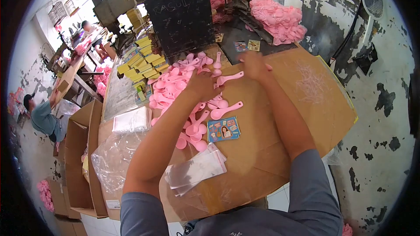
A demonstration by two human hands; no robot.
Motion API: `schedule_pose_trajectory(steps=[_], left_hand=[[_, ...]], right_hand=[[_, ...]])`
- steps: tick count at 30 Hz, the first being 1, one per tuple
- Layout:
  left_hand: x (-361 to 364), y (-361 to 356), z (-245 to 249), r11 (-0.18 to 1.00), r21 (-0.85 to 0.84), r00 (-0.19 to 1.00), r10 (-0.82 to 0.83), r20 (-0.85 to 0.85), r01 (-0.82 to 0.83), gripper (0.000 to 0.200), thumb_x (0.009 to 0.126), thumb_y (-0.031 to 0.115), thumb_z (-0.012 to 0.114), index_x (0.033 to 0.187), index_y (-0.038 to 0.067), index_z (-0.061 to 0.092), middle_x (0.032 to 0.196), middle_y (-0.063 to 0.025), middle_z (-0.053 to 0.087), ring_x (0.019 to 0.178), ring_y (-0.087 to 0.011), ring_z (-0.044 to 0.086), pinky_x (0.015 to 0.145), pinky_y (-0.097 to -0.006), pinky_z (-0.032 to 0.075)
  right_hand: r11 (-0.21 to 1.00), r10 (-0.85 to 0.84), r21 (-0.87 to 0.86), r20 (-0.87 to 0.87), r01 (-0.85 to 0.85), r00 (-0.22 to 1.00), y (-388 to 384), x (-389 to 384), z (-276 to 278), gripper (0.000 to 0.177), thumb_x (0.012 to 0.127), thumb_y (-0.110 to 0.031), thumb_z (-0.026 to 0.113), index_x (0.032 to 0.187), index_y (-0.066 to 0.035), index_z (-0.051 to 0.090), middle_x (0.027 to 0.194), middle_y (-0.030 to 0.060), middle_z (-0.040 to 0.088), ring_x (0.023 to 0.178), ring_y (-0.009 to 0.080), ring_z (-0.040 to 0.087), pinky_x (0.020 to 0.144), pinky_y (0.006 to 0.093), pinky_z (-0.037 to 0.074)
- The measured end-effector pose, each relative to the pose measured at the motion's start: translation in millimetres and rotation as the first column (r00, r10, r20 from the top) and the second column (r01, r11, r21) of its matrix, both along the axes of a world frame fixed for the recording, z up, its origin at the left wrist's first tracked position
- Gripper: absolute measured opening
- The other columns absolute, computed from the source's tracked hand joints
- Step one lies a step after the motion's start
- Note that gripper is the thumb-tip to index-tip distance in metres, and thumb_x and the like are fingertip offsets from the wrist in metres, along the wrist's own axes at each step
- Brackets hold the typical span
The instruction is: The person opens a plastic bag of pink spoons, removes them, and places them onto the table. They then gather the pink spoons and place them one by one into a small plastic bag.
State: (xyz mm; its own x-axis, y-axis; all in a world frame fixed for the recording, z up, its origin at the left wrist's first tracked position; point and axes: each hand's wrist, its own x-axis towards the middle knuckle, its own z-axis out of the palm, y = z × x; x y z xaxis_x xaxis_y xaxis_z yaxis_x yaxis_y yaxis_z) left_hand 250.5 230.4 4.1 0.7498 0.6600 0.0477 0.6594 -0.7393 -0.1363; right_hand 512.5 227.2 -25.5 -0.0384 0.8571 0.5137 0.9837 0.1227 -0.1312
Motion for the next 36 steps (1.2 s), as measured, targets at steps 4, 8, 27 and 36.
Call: schedule_pose_trajectory(steps=[4, 8, 27, 36], left_hand=[[-5.7, 2.0, 0.8, 0.999, -0.041, 1.0, -0.012, 0.029, 0.013, 0.054, 0.096, 0.061, 0.051, 0.127, 0.023, 0.072, 0.135, -0.0126, 0.063, 0.134, -0.0282, 0.054, 0.116, -0.058, 0.028], [-7.8, 0.0, 3.5, 0.998, -0.055, 0.999, -0.013, 0.045, 0.016, 0.054, 0.094, 0.06, 0.055, 0.126, 0.02, 0.072, 0.134, -0.0139, 0.064, 0.133, -0.0283, 0.055, 0.115, -0.0588, 0.029], [-8.0, -2.1, 10.1, 0.998, -0.059, 0.998, 0.039, 0.039, -0.036, 0.067, 0.091, 0.061, 0.059, 0.119, 0.001, 0.069, 0.126, -0.0198, 0.063, 0.121, -0.0327, 0.061, 0.114, -0.0537, 0.034], [-11.7, -9.2, 13.7, 0.998, -0.06, 0.999, 0.03, 0.043, -0.027, 0.071, 0.093, 0.062, 0.054, 0.128, 0.002, 0.067, 0.134, -0.0205, 0.06, 0.13, -0.0336, 0.056, 0.12, -0.0555, 0.028]], right_hand=[[0.857, 0.238, -0.348, -0.387, -0.38, 0.891, -3.4, -38.2, 18.6, 0.031, 0.09, -0.031, 0.069, 0.109, -0.007, 0.075, 0.106, 0.0179, 0.075, 0.099, 0.0341, 0.071, 0.085, 0.0436, 0.053], [0.727, 0.324, -0.499, -0.358, -0.472, 0.876, -43.9, -54.5, 53.6, 0.032, 0.088, -0.026, 0.071, 0.112, -0.007, 0.074, 0.103, 0.019, 0.075, 0.097, 0.0342, 0.071, 0.085, 0.0413, 0.054], [0.99, -0.017, -0.136, 0.172, 0.041, 0.985, -3.3, -17.5, 7.2, 0.032, 0.089, -0.011, 0.066, 0.119, -0.005, 0.071, 0.135, 0.02, 0.057, 0.129, 0.037, 0.053, 0.104, 0.0544, 0.043], [0.93, 0.3, -0.204, -0.058, -0.306, 0.952, 19.6, -69.8, -5.1, 0.059, 0.087, -0.009, 0.067, 0.144, -0.008, 0.051, 0.145, 0.0196, 0.049, 0.139, 0.0386, 0.045, 0.111, 0.055, 0.039]])
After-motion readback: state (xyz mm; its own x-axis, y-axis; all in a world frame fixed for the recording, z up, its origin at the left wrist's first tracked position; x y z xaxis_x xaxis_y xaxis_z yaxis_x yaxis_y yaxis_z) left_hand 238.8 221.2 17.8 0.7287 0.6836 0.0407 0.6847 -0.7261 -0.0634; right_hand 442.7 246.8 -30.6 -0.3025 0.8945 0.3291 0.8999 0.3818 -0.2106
